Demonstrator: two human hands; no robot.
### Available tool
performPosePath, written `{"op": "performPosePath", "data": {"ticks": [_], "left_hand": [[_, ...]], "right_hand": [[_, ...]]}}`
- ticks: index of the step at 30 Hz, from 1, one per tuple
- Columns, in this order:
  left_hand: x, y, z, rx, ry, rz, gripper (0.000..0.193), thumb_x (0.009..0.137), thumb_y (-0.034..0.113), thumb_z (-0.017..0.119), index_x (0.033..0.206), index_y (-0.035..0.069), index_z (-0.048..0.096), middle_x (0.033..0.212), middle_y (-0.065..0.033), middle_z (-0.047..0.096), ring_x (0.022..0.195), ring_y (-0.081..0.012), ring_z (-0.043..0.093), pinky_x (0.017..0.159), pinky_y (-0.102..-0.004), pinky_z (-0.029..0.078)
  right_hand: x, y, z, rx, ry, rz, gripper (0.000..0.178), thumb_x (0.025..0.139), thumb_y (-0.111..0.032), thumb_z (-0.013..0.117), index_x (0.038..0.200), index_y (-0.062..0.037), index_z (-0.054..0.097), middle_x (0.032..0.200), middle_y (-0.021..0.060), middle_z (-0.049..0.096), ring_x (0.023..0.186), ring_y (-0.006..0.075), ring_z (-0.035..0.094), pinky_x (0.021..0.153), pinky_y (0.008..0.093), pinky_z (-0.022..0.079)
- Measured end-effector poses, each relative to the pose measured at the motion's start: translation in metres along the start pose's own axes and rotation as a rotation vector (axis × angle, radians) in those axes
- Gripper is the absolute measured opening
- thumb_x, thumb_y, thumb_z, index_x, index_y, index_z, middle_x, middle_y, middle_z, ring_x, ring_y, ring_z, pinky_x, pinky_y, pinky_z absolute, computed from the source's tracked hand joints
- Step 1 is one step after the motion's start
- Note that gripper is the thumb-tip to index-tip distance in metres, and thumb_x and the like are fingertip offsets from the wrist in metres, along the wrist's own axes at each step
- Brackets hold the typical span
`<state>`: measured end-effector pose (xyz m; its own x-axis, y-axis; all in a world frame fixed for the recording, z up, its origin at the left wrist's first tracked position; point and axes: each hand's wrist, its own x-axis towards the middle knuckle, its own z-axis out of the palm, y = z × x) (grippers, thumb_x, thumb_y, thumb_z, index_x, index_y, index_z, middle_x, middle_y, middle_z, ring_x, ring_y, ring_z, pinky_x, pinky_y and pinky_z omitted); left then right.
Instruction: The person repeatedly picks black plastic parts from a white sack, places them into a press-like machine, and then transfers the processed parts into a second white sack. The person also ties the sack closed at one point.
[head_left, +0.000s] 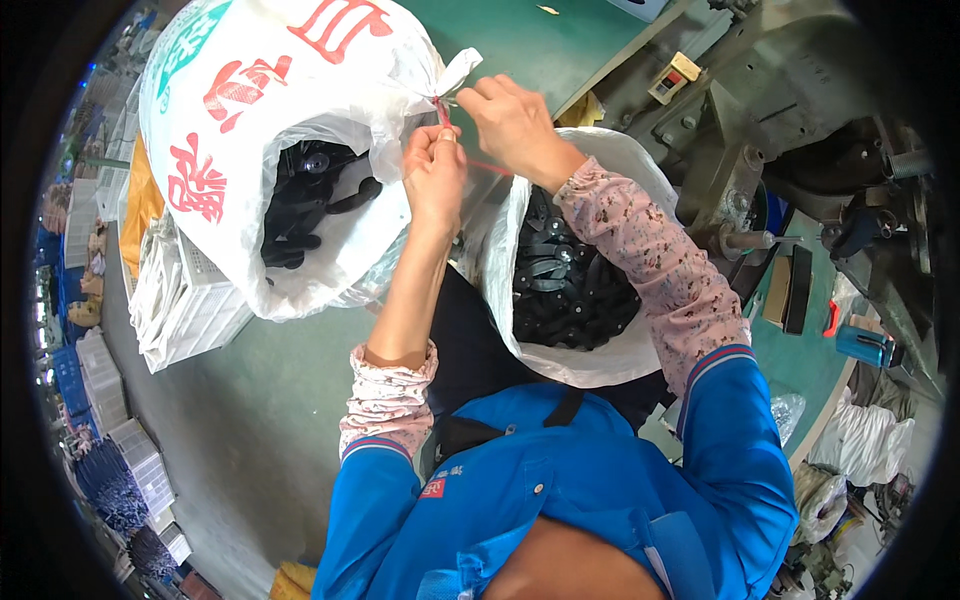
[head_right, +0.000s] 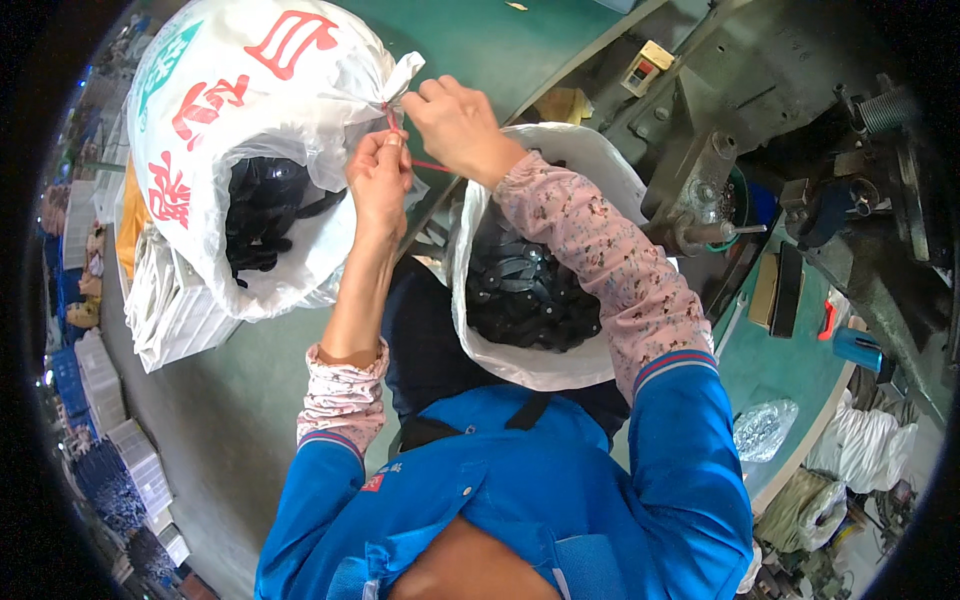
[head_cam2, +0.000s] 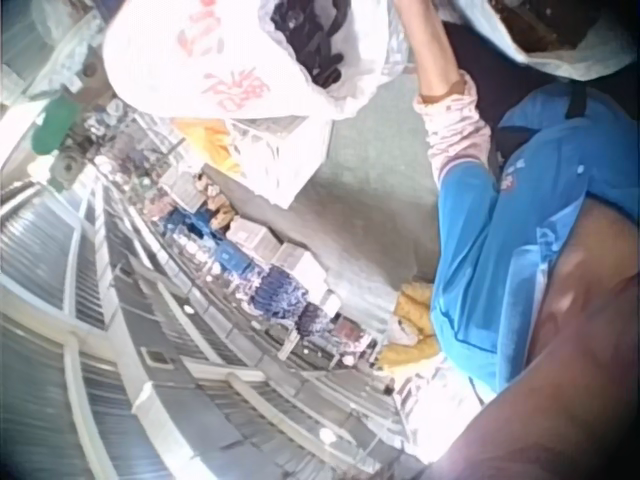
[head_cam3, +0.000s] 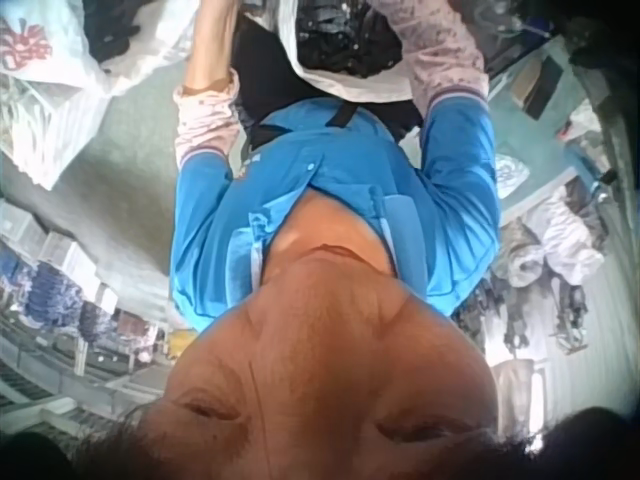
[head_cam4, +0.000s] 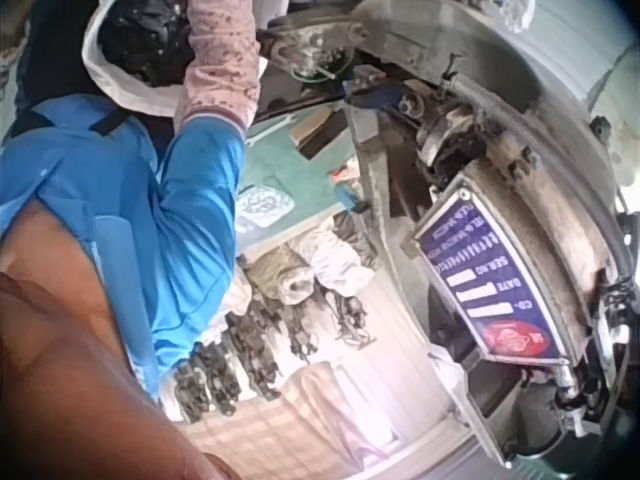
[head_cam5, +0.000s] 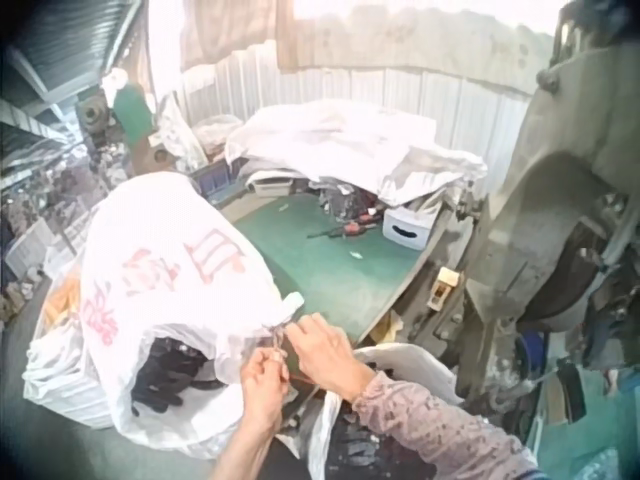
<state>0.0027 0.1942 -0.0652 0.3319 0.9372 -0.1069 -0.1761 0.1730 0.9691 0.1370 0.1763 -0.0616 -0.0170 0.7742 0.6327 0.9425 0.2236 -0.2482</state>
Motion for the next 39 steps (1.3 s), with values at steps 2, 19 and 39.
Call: {"op": "performPosePath", "data": {"ticks": [2,19,39], "left_hand": [[0.001,-0.006,0.004,0.012,0.005,0.032,0.011,0.095,0.012,0.048,0.091,0.004,0.054,0.062,0.0043,0.047,0.050,-0.0024,0.037,0.044,-0.0181,0.029],[-0.107,0.024,-0.042,-0.187,-0.306,-0.220,0.017,0.098,0.017,0.045,0.100,0.003,0.054,0.060,0.0027,0.041,0.043,-0.0051,0.032,0.040,-0.0193,0.026],[0.054,0.001,0.018,-0.128,0.044,-0.081,0.019,0.085,0.019,0.068,0.096,0.005,0.061,0.084,-0.0036,0.064,0.067,-0.0125,0.059,0.061,-0.0237,0.047]], "right_hand": [[0.002,-0.002,0.001,0.020,-0.029,-0.005,0.014,0.071,-0.007,0.061,0.084,-0.0070,0.059,0.079,0.0065,0.056,0.080,0.0264,0.056,0.063,0.0385,0.049],[-0.041,0.025,-0.037,0.334,0.190,0.462,0.018,0.083,-0.008,0.057,0.100,-0.0019,0.058,0.086,0.0175,0.063,0.077,0.0302,0.062,0.068,0.0357,0.049],[-0.016,-0.034,0.011,0.486,0.407,0.460,0.015,0.075,-0.011,0.068,0.079,-0.0005,0.059,0.066,0.0145,0.055,0.060,0.0242,0.055,0.058,0.0333,0.043]]}}
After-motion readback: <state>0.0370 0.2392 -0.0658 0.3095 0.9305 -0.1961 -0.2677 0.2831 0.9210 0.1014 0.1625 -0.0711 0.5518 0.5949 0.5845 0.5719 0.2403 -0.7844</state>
